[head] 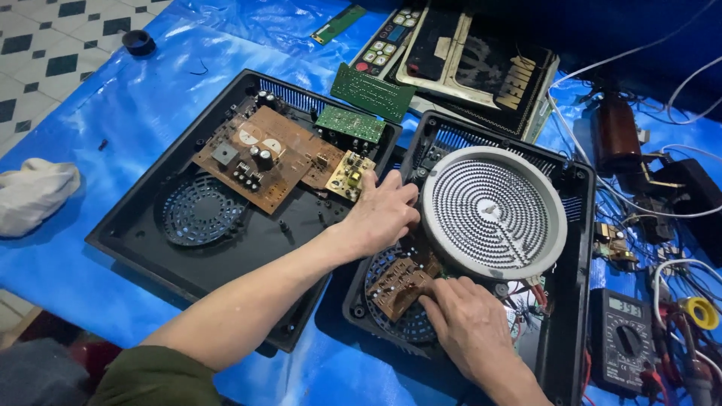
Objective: The person works on the internal components of a disassembled electronic device, connecting wires to a circular speaker and circuit boards. They then use a multimeter to test electrical connections on the circuit board, moving the probes between different points.
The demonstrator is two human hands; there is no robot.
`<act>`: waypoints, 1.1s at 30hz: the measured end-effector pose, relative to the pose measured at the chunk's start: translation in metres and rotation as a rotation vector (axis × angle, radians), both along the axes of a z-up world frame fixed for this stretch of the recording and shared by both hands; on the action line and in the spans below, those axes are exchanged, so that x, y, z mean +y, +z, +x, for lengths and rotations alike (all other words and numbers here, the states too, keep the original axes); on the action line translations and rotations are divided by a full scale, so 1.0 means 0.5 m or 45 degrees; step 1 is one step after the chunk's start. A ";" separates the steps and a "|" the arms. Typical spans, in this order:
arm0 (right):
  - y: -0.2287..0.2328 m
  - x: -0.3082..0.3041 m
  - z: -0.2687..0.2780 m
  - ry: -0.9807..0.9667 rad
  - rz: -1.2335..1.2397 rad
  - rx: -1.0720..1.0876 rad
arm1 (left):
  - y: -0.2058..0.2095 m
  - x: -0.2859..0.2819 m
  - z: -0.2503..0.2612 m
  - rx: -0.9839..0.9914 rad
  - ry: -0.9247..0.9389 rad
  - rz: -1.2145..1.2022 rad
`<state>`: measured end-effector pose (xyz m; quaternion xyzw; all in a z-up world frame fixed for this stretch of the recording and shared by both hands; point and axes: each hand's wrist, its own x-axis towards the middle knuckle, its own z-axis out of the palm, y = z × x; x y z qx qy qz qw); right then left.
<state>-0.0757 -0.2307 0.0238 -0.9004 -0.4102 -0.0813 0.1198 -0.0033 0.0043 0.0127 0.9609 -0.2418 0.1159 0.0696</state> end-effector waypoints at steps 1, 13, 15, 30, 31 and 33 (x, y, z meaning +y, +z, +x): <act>-0.005 0.001 0.000 0.002 0.000 0.000 | -0.003 0.001 0.000 0.000 0.002 0.000; -0.004 0.011 -0.008 -0.028 -0.149 -0.082 | -0.015 -0.005 0.003 -0.044 0.018 0.053; 0.010 0.021 -0.009 0.032 -0.037 -0.074 | -0.016 -0.005 0.004 -0.049 0.018 0.067; -0.055 0.103 0.034 -0.249 -0.244 -0.160 | -0.004 -0.002 0.000 0.044 -0.010 0.092; -0.056 0.103 0.034 -0.239 -0.247 -0.166 | -0.007 -0.002 0.000 0.039 0.001 0.087; -0.059 0.102 0.032 -0.322 -0.270 -0.123 | -0.013 -0.001 0.000 -0.020 -0.026 0.042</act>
